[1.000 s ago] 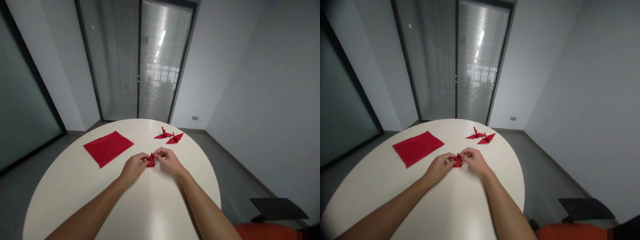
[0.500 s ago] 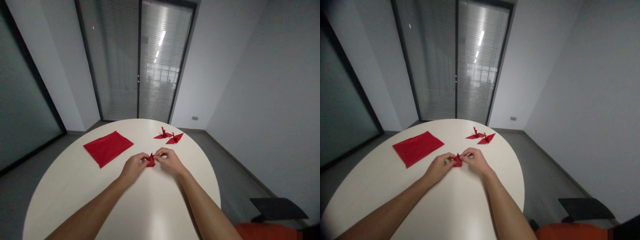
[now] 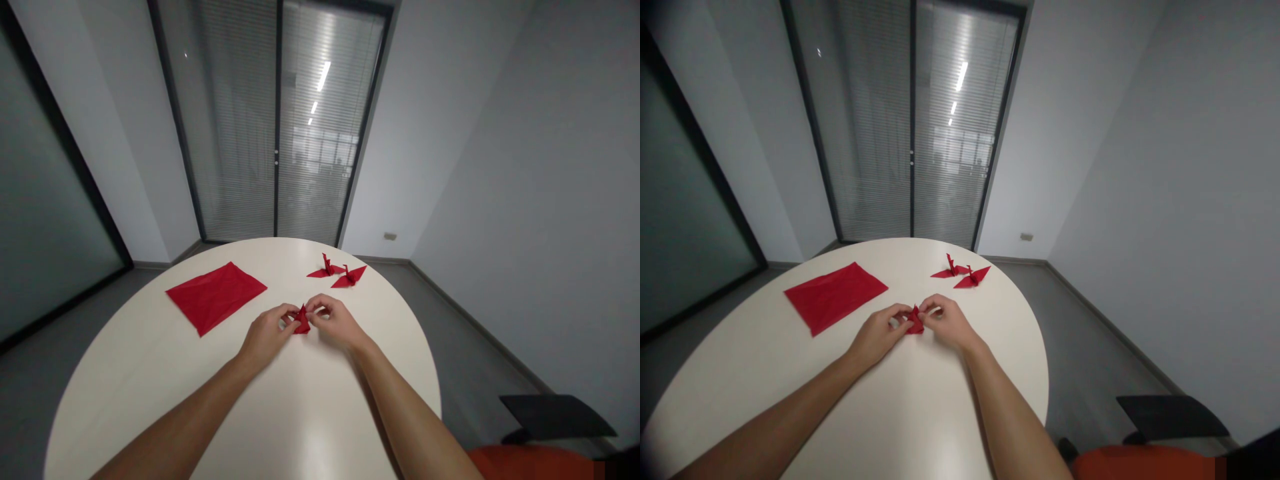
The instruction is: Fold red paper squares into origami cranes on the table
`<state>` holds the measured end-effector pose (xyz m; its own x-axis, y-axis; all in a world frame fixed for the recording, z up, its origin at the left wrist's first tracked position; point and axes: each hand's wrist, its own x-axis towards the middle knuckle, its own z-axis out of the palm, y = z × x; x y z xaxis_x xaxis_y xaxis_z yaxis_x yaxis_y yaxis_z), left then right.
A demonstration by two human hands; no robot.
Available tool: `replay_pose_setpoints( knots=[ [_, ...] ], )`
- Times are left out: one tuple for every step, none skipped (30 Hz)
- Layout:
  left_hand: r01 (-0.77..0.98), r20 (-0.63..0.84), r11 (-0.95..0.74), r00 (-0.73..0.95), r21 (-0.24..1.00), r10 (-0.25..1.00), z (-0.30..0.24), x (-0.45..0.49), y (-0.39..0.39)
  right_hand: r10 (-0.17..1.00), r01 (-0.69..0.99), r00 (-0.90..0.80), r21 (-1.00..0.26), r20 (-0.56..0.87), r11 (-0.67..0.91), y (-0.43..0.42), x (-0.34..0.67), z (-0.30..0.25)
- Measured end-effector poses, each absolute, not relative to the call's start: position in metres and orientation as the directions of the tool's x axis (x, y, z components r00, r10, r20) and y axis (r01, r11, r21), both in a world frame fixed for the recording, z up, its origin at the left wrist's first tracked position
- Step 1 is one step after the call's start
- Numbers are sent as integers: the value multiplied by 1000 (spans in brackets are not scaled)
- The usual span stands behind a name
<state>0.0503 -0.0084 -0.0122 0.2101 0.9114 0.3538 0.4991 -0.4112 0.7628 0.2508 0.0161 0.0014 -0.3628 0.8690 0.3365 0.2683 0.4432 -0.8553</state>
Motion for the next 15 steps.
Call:
replay_pose_setpoints(
  knots=[
    [501, 357, -413, 209, 761, 910, -12, 50, -8, 868, 249, -371, -865, 329, 435, 15, 250, 2],
    [503, 358, -413, 207, 759, 910, -12, 50, -8, 869, 229, -381, -878, 316, 420, 15, 250, 2],
    [508, 358, -411, 203, 757, 911, -12, 50, -8, 871, 213, -390, -890, 300, 402, 14, 249, 2],
    [515, 357, -406, 196, 755, 913, -13, 50, -8, 873, 203, -396, -900, 285, 386, 14, 249, 2],
    [523, 356, -400, 188, 752, 915, -13, 50, -9, 876, 197, -396, -906, 275, 374, 14, 249, 1],
    [532, 356, -394, 178, 749, 917, -12, 50, -9, 879, 196, -392, -908, 273, 370, 14, 249, 0],
    [539, 358, -391, 171, 746, 918, -12, 50, -9, 881, 197, -383, -907, 278, 372, 15, 249, -1],
    [543, 360, -391, 168, 743, 917, -12, 51, -9, 882, 201, -372, -903, 287, 379, 16, 249, -3],
    [545, 366, -395, 168, 739, 915, -11, 51, -10, 883, 207, -361, -898, 299, 389, 17, 249, -4],
    [544, 374, -402, 167, 736, 912, -10, 52, -11, 884, 216, -349, -891, 310, 398, 18, 249, -6],
    [541, 384, -409, 165, 735, 908, -9, 52, -11, 885, 226, -340, -886, 319, 405, 19, 249, -6],
    [534, 395, -415, 159, 736, 905, -7, 52, -12, 885, 233, -335, -882, 324, 411, 19, 249, -7],
    [523, 406, -421, 151, 741, 901, -6, 53, -13, 884, 236, -334, -879, 327, 414, 19, 249, -7],
    [506, 418, -429, 142, 749, 897, -4, 53, -13, 882, 235, -336, -877, 331, 418, 19, 248, -7],
    [483, 431, -440, 137, 757, 892, -2, 53, -14, 878, 230, -343, -876, 334, 423, 18, 248, -6]
  ],
)
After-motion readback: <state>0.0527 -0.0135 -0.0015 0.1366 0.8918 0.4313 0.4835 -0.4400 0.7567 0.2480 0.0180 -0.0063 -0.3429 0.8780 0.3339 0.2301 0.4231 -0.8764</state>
